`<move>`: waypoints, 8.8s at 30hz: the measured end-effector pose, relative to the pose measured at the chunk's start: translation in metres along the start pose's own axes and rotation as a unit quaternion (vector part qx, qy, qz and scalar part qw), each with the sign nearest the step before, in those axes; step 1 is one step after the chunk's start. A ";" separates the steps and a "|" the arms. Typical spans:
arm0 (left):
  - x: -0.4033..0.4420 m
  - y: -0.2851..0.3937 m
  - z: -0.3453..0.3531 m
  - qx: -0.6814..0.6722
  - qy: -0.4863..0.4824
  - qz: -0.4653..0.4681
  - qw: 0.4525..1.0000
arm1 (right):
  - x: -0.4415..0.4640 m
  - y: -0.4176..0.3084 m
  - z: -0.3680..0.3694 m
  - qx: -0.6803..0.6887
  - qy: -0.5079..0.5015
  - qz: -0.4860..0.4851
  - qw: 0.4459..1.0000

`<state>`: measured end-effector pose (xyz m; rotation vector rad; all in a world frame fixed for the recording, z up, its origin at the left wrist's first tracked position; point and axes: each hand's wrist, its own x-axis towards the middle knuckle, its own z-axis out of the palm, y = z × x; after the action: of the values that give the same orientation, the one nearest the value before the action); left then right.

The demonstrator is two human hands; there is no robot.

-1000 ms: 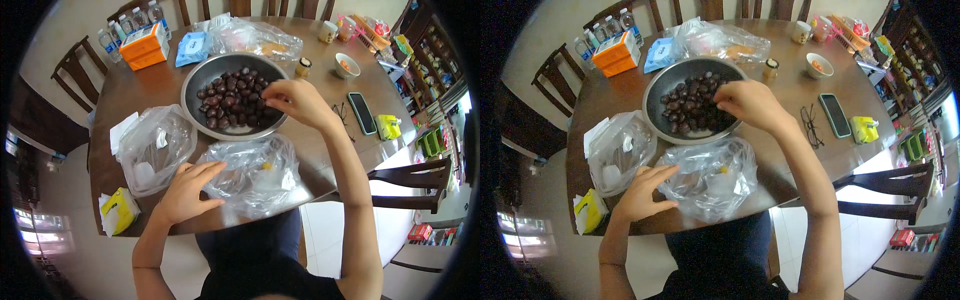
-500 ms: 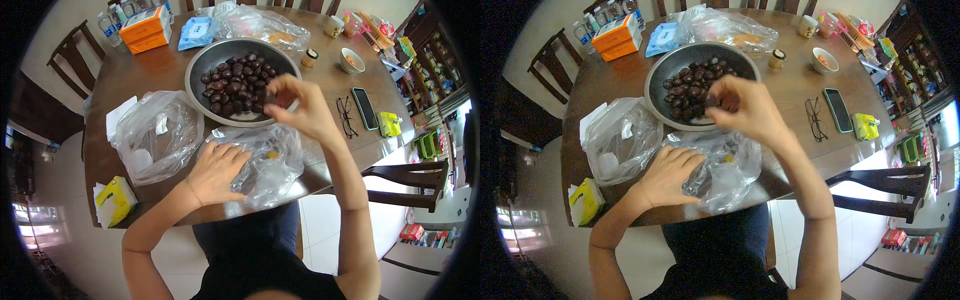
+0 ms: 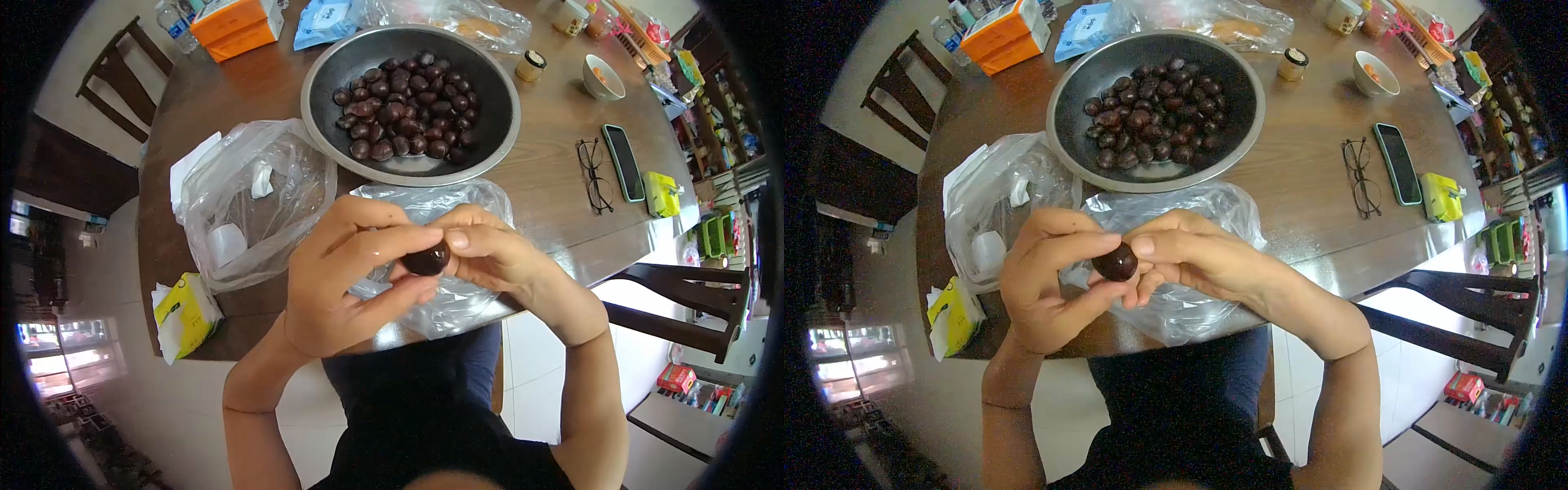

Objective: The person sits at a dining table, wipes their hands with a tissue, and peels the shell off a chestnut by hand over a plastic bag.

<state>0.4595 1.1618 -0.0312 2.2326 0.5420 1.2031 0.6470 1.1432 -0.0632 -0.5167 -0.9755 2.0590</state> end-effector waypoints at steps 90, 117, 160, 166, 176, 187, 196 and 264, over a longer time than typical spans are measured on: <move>-0.026 -0.029 0.024 0.221 -0.146 -0.028 0.964 | 0.007 0.012 -0.020 -0.480 0.075 0.007 0.874; -0.030 -0.034 0.029 0.115 -0.074 -0.097 0.986 | 0.002 0.011 -0.021 -0.406 0.055 0.014 0.912; -0.042 -0.042 0.028 -0.383 0.038 -0.248 0.889 | -0.002 0.002 -0.027 -0.695 0.157 -0.106 0.694; -0.037 -0.045 0.024 -0.353 0.063 -0.275 0.892 | -0.003 0.007 -0.032 -0.702 0.093 -0.120 0.696; -0.032 -0.051 0.009 -0.062 -0.197 -0.311 0.928 | -0.011 -0.005 -0.028 -0.763 0.055 0.010 0.645; -0.023 -0.049 0.003 0.046 -0.237 -0.310 0.920 | -0.015 -0.008 -0.020 -0.815 0.076 -0.051 0.573; -0.026 -0.041 -0.007 -0.035 -0.213 -0.323 0.921 | -0.005 -0.004 -0.024 -0.686 0.137 -0.169 0.694; -0.037 0.042 0.050 0.130 -0.232 -0.151 0.952 | -0.070 -0.120 -0.108 -0.898 0.246 0.045 0.362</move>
<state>0.4863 1.0947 -0.0515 2.4251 0.8434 0.4473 0.8154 1.1859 -0.0347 -1.9967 -2.3667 -0.2595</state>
